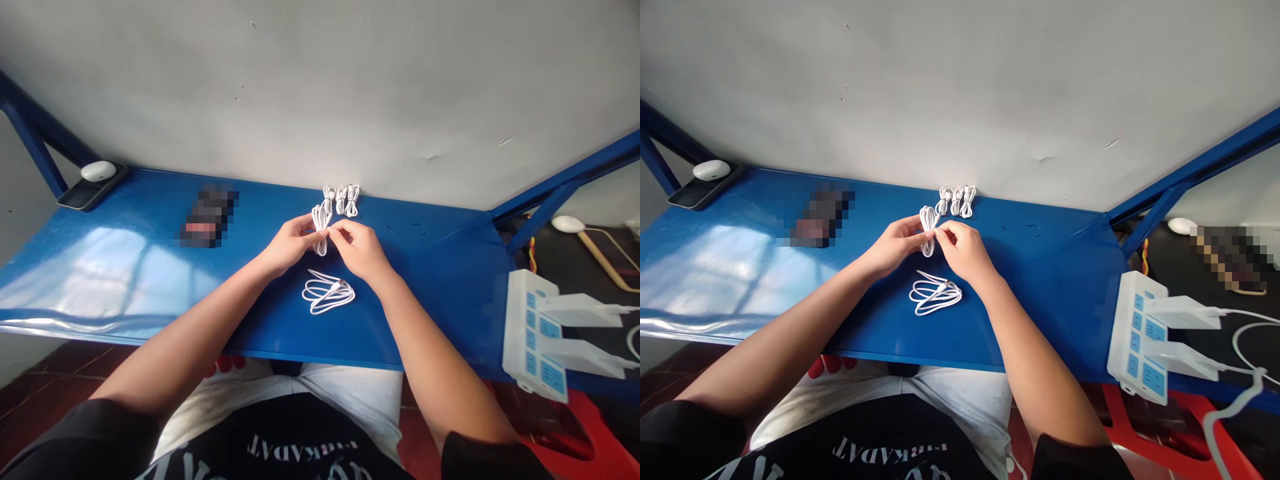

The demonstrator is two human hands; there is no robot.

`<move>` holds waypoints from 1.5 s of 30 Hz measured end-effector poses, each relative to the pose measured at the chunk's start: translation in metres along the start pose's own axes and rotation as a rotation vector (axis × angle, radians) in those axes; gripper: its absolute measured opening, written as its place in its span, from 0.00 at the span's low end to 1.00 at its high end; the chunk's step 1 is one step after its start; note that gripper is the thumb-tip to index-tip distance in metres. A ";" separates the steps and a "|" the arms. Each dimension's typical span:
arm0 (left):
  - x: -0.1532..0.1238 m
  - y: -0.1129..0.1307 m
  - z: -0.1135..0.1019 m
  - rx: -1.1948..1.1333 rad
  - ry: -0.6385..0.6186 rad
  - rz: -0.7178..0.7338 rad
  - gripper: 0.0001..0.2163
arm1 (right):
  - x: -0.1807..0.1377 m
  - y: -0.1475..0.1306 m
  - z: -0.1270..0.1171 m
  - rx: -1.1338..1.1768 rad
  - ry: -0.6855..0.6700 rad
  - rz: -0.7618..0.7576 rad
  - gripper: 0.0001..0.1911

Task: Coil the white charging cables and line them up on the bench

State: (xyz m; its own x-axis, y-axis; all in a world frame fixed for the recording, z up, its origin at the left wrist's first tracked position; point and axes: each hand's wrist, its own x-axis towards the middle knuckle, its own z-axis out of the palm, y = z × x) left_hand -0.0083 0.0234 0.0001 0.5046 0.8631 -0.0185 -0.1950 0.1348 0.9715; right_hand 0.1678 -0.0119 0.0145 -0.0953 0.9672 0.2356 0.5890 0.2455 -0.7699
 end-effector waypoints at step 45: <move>-0.047 0.022 0.018 1.344 -0.424 0.086 0.13 | 0.017 0.066 -0.053 -0.187 0.213 0.290 0.19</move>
State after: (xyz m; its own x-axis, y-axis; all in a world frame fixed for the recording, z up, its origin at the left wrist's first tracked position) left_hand -0.0209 -0.0229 0.0266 0.7905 0.6023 -0.1111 0.5800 -0.6779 0.4518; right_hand 0.2473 0.0171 -0.0007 0.2529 0.9546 0.1573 0.7045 -0.0703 -0.7062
